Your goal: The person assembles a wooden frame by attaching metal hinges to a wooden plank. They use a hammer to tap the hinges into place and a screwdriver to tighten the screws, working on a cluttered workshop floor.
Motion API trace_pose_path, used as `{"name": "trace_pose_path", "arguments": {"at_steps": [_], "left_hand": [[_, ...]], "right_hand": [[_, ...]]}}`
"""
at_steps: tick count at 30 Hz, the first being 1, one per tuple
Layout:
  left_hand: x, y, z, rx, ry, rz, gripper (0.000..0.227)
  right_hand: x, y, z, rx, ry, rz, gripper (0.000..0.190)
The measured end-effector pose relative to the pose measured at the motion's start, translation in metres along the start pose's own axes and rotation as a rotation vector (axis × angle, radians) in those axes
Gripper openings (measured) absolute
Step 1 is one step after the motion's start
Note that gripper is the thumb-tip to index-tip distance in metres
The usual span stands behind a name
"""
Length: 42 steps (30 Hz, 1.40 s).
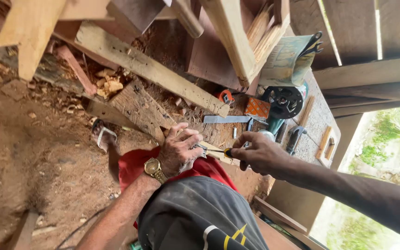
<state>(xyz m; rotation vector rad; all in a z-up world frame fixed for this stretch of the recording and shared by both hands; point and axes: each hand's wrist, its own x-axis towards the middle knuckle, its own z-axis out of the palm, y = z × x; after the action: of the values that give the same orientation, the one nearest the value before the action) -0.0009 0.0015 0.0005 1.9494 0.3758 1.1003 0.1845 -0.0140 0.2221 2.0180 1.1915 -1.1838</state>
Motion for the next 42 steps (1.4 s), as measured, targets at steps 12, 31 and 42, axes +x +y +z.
{"name": "trace_pose_path", "arguments": {"at_steps": [12, 31, 42], "left_hand": [[0.002, 0.002, -0.002, -0.005, -0.008, -0.042, 0.010], [0.005, 0.004, -0.003, 0.004, -0.020, -0.059, 0.010], [0.002, 0.001, 0.001, 0.016, 0.021, -0.049, 0.010]], "right_hand": [[-0.020, -0.042, 0.003, -1.374, 0.071, -0.829, 0.030], [-0.014, -0.014, 0.022, -0.661, 0.028, -0.415, 0.021], [0.002, 0.028, 0.014, -0.276, 0.143, -0.327, 0.022]]}}
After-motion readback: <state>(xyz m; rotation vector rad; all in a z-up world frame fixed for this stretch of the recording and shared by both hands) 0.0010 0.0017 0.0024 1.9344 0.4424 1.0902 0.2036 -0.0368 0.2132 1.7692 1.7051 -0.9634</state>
